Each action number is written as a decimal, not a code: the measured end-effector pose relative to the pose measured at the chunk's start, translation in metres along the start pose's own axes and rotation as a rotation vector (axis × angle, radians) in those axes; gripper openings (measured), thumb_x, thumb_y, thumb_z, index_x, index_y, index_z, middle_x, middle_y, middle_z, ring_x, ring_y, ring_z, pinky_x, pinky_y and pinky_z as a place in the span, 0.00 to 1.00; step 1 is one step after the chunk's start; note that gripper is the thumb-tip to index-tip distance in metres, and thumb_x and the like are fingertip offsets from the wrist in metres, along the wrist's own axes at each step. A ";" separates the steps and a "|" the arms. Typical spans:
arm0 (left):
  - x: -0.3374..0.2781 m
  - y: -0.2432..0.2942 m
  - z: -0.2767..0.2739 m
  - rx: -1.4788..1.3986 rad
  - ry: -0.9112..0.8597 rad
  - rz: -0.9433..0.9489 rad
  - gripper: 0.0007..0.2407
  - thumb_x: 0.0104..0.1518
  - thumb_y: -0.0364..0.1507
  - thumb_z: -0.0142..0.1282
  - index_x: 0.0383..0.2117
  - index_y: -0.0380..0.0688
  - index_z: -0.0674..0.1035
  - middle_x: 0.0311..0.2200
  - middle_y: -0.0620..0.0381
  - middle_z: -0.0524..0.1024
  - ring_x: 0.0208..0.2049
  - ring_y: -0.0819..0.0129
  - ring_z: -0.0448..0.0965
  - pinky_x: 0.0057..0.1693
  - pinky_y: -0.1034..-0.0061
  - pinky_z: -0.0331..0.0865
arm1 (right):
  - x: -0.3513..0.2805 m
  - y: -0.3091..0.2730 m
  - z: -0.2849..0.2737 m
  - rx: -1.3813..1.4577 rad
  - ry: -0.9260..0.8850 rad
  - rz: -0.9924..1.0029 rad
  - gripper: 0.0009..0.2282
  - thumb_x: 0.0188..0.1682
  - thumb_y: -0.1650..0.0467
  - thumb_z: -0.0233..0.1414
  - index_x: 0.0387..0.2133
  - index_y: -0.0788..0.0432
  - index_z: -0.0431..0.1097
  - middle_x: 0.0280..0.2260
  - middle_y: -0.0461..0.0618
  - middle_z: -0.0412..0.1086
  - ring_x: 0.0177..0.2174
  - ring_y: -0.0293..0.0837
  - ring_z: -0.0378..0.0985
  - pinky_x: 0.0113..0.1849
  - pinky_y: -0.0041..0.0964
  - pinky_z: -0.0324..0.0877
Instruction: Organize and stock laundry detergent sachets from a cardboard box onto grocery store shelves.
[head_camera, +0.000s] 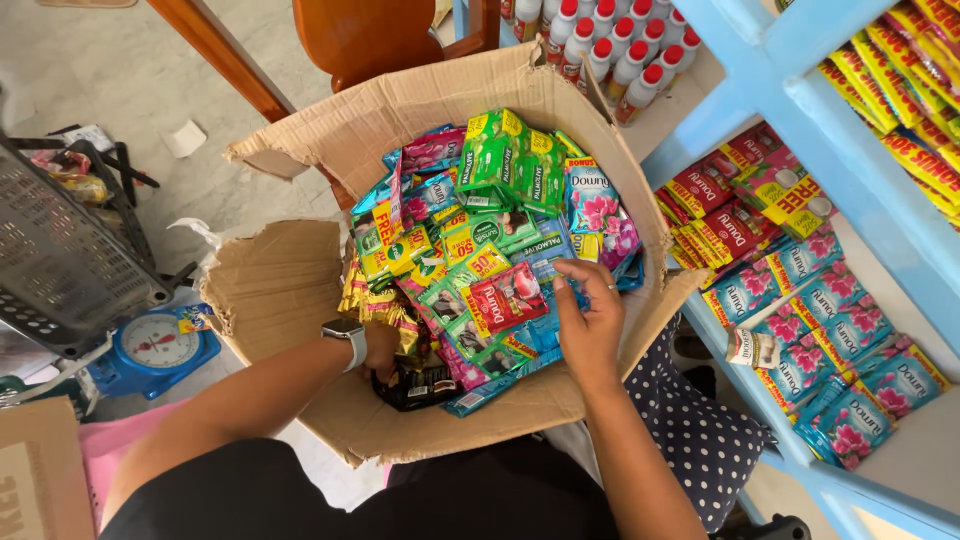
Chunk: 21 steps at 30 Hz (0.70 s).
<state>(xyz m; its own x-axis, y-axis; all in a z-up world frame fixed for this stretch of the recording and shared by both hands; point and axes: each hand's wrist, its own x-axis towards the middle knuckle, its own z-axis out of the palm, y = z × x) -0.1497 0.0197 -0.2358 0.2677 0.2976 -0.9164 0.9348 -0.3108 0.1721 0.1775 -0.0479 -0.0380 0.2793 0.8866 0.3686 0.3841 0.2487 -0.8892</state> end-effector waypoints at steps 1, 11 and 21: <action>0.004 -0.002 -0.003 0.263 0.017 0.076 0.20 0.37 0.40 0.71 0.31 0.35 0.86 0.35 0.45 0.88 0.35 0.54 0.87 0.39 0.61 0.78 | 0.000 0.000 0.000 0.010 -0.001 0.010 0.06 0.52 0.78 0.55 0.42 0.62 0.75 0.43 0.51 0.74 0.46 0.43 0.77 0.50 0.33 0.69; -0.056 0.009 -0.178 -0.232 1.368 -0.081 0.29 0.52 0.56 0.63 0.44 0.40 0.76 0.36 0.41 0.82 0.34 0.45 0.84 0.37 0.53 0.75 | -0.005 0.031 -0.002 0.076 0.033 0.103 0.06 0.53 0.76 0.55 0.43 0.62 0.76 0.44 0.48 0.73 0.42 0.36 0.75 0.44 0.29 0.70; -0.129 0.093 -0.142 -0.248 0.745 0.511 0.38 0.40 0.24 0.61 0.66 0.41 0.63 0.41 0.37 0.79 0.40 0.45 0.82 0.47 0.57 0.75 | -0.014 0.056 0.010 0.332 -0.454 0.433 0.15 0.56 0.66 0.50 0.54 0.58 0.69 0.44 0.48 0.76 0.43 0.38 0.78 0.46 0.31 0.72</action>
<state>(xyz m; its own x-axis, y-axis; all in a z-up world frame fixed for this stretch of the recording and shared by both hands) -0.0644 0.0811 -0.0500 0.6602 0.7062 -0.2558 0.6627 -0.3874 0.6410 0.1866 -0.0423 -0.0959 -0.0760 0.9897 -0.1217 0.0125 -0.1211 -0.9926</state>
